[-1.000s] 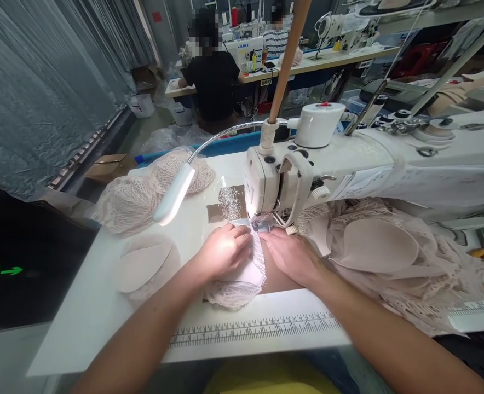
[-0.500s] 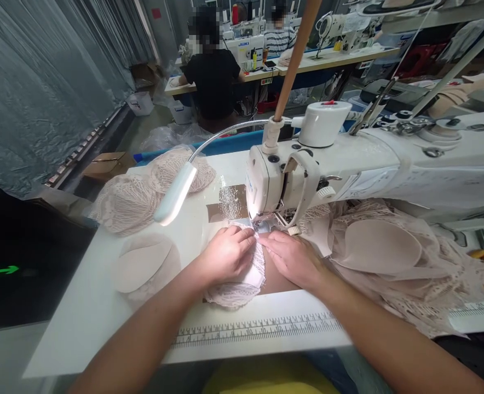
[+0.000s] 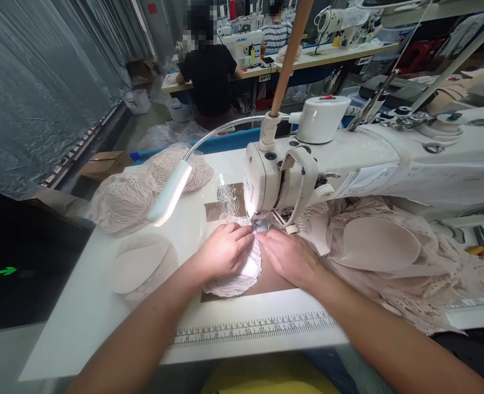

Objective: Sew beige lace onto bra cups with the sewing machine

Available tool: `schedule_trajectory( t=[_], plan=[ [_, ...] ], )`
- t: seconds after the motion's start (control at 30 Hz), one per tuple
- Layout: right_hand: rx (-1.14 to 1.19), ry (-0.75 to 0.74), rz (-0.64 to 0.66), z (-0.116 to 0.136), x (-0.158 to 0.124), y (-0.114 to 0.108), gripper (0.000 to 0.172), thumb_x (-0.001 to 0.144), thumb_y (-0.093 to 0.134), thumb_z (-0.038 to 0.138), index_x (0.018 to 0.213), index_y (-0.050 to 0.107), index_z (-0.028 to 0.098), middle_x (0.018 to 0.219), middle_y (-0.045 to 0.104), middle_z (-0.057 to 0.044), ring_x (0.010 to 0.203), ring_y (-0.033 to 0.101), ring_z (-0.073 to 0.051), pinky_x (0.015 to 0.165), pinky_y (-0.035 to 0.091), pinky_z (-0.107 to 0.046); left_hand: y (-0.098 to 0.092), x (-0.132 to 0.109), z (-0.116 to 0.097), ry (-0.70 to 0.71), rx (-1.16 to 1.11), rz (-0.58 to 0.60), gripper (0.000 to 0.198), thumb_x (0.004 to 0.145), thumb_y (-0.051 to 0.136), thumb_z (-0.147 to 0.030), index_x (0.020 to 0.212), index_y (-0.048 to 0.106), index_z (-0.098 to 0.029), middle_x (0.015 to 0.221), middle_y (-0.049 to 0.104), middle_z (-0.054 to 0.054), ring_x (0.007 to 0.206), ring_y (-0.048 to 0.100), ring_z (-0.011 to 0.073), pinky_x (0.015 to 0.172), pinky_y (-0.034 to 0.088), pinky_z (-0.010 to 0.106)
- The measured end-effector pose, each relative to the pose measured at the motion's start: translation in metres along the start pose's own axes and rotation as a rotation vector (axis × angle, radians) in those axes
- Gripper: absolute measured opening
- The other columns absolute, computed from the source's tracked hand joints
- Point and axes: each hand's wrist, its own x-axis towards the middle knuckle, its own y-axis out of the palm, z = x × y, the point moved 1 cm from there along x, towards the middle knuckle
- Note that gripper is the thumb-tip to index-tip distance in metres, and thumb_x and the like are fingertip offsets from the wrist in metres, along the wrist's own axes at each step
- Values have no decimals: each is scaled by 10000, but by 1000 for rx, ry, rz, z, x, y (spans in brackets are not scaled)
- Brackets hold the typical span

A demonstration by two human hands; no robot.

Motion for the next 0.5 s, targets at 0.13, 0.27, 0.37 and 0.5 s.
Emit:
schedule_trajectory(
  t=[0.13,0.27,0.37,0.5],
  plan=[
    [-32,1,-11,1,1,1,324,915,414,176,1119,663,216,836,668,-32,694,588,-169,641,372,-298,1,-1,3,13,0,14,437,858,459,-155,1288,528,-120,1310,565,121,1088,492,277,874,461,427],
    [-50,-12,-19,2,2,1,326,910,421,163,1126,662,202,822,667,-34,684,586,-171,629,366,-300,1,-1,3,5,2,30,426,861,470,-155,1282,534,-134,1317,557,114,1081,495,271,892,447,423],
    [-51,-20,-14,2,2,1,336,917,411,166,1142,658,196,833,671,-38,682,588,-170,620,367,-297,-1,-1,3,-1,1,33,405,885,455,-156,1282,534,-141,1324,553,103,1094,491,263,911,436,416],
    [-69,-23,-15,1,2,3,345,926,402,184,1157,658,196,838,675,-40,669,588,-171,607,364,-301,-3,1,4,11,14,30,375,917,437,-177,1274,544,-132,1317,564,99,1092,493,263,911,437,418]
  ],
)
